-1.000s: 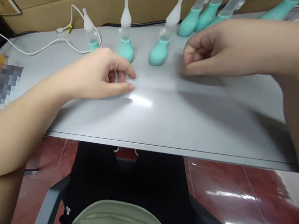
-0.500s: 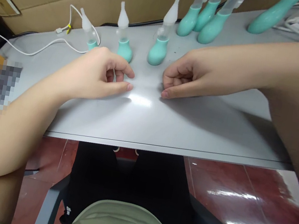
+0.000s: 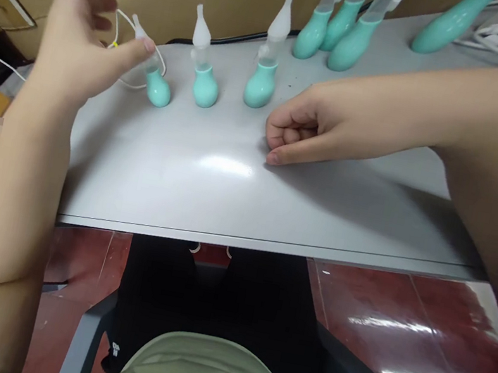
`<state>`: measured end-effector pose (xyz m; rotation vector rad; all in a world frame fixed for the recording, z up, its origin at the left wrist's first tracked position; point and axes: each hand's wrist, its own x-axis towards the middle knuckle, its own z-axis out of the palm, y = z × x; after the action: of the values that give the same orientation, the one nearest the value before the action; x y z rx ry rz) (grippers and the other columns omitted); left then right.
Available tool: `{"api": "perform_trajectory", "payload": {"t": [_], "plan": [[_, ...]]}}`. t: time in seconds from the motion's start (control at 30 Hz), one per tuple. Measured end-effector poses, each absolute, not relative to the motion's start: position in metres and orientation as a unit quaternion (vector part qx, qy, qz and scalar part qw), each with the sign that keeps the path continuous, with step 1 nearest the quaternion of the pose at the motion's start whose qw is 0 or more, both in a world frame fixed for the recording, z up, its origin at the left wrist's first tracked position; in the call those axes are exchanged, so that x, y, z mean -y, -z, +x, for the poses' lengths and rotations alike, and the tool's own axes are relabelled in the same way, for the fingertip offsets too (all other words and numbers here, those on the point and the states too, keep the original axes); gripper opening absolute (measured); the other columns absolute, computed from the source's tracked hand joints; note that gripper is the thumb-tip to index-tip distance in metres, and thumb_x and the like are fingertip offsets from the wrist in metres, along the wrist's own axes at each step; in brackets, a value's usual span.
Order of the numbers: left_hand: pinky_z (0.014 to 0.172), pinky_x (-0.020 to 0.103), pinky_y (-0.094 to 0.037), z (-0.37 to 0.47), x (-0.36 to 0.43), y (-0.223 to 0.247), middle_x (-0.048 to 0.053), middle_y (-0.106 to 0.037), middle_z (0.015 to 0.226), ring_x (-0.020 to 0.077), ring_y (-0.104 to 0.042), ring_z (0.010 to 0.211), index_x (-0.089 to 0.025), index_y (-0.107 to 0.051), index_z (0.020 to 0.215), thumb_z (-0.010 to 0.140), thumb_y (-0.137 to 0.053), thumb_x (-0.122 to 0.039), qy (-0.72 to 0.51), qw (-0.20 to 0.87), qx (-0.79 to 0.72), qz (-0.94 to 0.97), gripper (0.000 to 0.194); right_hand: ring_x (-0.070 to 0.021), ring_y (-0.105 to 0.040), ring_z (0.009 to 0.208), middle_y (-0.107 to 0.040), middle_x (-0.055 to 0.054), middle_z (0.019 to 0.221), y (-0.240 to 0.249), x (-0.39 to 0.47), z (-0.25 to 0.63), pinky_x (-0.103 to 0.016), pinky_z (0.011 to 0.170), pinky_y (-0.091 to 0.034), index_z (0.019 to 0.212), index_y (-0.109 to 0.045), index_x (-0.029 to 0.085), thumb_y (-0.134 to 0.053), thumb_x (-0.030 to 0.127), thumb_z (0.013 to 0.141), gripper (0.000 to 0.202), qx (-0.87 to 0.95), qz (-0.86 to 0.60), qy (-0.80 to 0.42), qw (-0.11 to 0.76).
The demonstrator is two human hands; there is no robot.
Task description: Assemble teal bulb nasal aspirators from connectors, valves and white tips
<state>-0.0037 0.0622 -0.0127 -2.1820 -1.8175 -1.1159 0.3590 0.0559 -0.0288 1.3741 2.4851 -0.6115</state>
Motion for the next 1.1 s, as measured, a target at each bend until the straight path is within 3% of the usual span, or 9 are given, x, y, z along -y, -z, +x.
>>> {"api": "perform_trajectory", "payload": {"t": [0.07, 0.17, 0.3, 0.43, 0.6, 0.77, 0.87, 0.97, 1.1], "plan": [[0.108, 0.047, -0.068, 0.005, -0.055, 0.011, 0.011, -0.077, 0.15, 0.0234, -0.078, 0.123, -0.015, -0.054, 0.167, 0.085, -0.097, -0.016, 0.332, -0.025, 0.628, -0.703, 0.092, -0.0053, -0.047, 0.068, -0.065, 0.005, 0.08, 0.024, -0.052, 0.354, -0.031, 0.071, -0.032, 0.116, -0.08, 0.019, -0.076, 0.063, 0.106, 0.045, -0.836, 0.495, 0.196, 0.134], [0.087, 0.04, -0.064, 0.015, -0.047, 0.008, 0.007, -0.088, 0.112, 0.022, -0.078, 0.093, -0.018, -0.076, 0.143, 0.081, -0.094, -0.021, 0.316, -0.072, 0.601, -0.73, 0.064, -0.0047, -0.046, 0.065, -0.065, 0.006, 0.078, 0.018, -0.047, 0.348, -0.032, 0.07, -0.032, 0.115, -0.08, 0.019, -0.079, 0.057, 0.105, 0.04, -0.822, 0.513, 0.204, 0.14], [0.075, 0.033, -0.054, 0.021, -0.036, 0.001, 0.004, -0.086, 0.099, 0.015, -0.067, 0.076, -0.018, -0.087, 0.104, 0.083, -0.088, -0.025, 0.292, -0.047, 0.587, -0.754, 0.022, -0.0039, -0.044, 0.063, -0.064, 0.006, 0.075, 0.018, -0.047, 0.347, -0.032, 0.069, -0.031, 0.114, -0.08, 0.018, -0.081, 0.054, 0.104, 0.038, -0.827, 0.503, 0.217, 0.126], [0.073, 0.032, -0.049, 0.029, -0.025, -0.004, 0.005, -0.086, 0.098, 0.0132, -0.063, 0.074, -0.014, -0.09, 0.099, 0.085, -0.087, -0.031, 0.284, -0.028, 0.57, -0.77, 0.023, -0.0036, -0.048, 0.062, -0.066, 0.006, 0.077, 0.023, -0.05, 0.349, -0.03, 0.067, -0.033, 0.115, -0.081, 0.019, -0.08, 0.055, 0.104, 0.038, -0.844, 0.486, 0.191, 0.124], [0.069, 0.035, -0.05, 0.033, -0.015, -0.006, 0.005, -0.08, 0.089, 0.0159, -0.067, 0.075, -0.012, -0.091, 0.11, 0.088, -0.091, -0.035, 0.356, -0.06, 0.488, -0.795, 0.032, -0.004, -0.048, 0.063, -0.069, 0.005, 0.08, 0.028, -0.054, 0.355, -0.029, 0.066, -0.033, 0.115, -0.081, 0.018, -0.081, 0.059, 0.103, 0.043, -0.853, 0.47, 0.199, 0.112], [0.07, 0.04, -0.066, 0.038, -0.006, -0.007, 0.0, -0.08, 0.089, 0.0179, -0.076, 0.073, -0.017, -0.088, 0.124, 0.086, -0.097, -0.058, 0.338, -0.239, 0.378, -0.828, 0.056, -0.0037, -0.053, 0.065, -0.069, 0.004, 0.082, 0.028, -0.054, 0.358, -0.027, 0.064, -0.034, 0.116, -0.081, 0.018, -0.08, 0.056, 0.103, 0.04, -0.874, 0.421, 0.236, 0.05], [0.089, 0.044, -0.07, 0.047, -0.004, -0.001, -0.002, -0.076, 0.091, 0.0182, -0.079, 0.087, -0.02, -0.081, 0.123, 0.092, -0.086, -0.069, 0.261, -0.289, 0.38, -0.839, 0.058, -0.0039, -0.055, 0.07, -0.068, 0.003, 0.085, 0.022, -0.042, 0.35, -0.024, 0.067, -0.039, 0.119, -0.079, 0.018, -0.076, 0.049, 0.107, 0.034, -0.876, 0.391, 0.276, -0.059], [0.109, 0.043, -0.066, 0.055, -0.004, 0.007, 0.003, -0.077, 0.113, 0.0236, -0.078, 0.122, -0.023, -0.074, 0.134, 0.105, -0.069, -0.057, 0.193, -0.26, 0.334, -0.885, 0.045, -0.0046, -0.059, 0.075, -0.067, 0.001, 0.088, 0.019, -0.027, 0.34, -0.021, 0.066, -0.043, 0.122, -0.073, 0.017, -0.076, 0.048, 0.107, 0.034, -0.862, 0.32, 0.332, -0.211], [0.088, 0.036, -0.067, 0.062, -0.005, 0.018, 0.004, -0.075, 0.121, 0.0212, -0.079, 0.105, -0.028, -0.064, 0.157, 0.102, -0.074, -0.05, 0.21, -0.241, 0.32, -0.892, 0.06, -0.0093, -0.072, 0.091, -0.07, 0.0, 0.104, 0.022, -0.017, 0.336, -0.02, 0.073, -0.057, 0.151, -0.062, 0.021, -0.084, 0.055, 0.1, 0.065, -0.833, 0.25, 0.371, -0.327]]}}
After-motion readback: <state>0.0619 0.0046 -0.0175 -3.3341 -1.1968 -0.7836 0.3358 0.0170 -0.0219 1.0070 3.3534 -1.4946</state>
